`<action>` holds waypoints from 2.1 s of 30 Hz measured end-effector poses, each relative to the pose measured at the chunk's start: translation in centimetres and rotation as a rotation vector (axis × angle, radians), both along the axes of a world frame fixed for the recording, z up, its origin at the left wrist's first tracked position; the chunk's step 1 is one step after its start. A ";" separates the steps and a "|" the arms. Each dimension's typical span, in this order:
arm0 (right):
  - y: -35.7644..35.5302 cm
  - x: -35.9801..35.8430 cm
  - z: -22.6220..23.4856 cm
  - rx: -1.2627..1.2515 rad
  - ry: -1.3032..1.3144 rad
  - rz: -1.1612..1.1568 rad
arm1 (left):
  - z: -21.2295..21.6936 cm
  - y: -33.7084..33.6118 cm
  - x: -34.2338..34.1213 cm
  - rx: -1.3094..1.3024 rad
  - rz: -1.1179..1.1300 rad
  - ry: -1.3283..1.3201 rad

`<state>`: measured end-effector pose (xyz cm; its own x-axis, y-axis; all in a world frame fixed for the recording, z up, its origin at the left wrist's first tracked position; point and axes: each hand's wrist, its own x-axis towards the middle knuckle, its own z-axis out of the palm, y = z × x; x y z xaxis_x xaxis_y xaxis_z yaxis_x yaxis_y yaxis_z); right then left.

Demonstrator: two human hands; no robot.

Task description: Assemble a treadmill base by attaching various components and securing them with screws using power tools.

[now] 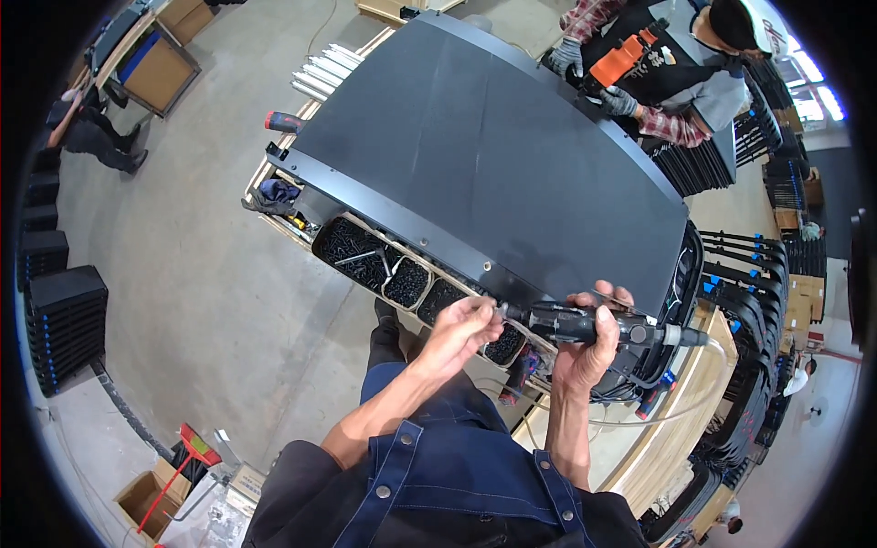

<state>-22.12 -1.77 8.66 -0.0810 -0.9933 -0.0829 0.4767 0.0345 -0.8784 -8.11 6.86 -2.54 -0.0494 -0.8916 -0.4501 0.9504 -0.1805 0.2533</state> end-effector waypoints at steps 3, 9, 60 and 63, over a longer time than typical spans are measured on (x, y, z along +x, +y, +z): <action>-1.4 2.0 0.5 -0.285 0.245 0.046 | -0.7 -3.4 -1.0 0.006 0.016 0.380; -4.0 4.9 -0.8 -0.372 0.366 0.180 | 0.5 -6.1 -1.1 0.238 0.035 0.430; -5.4 7.0 -3.1 -0.590 0.307 0.690 | 3.4 -1.8 5.8 0.336 0.294 -1.243; -5.1 7.6 -3.3 -0.443 0.289 0.662 | 12.7 -5.4 6.9 -0.450 0.608 -1.601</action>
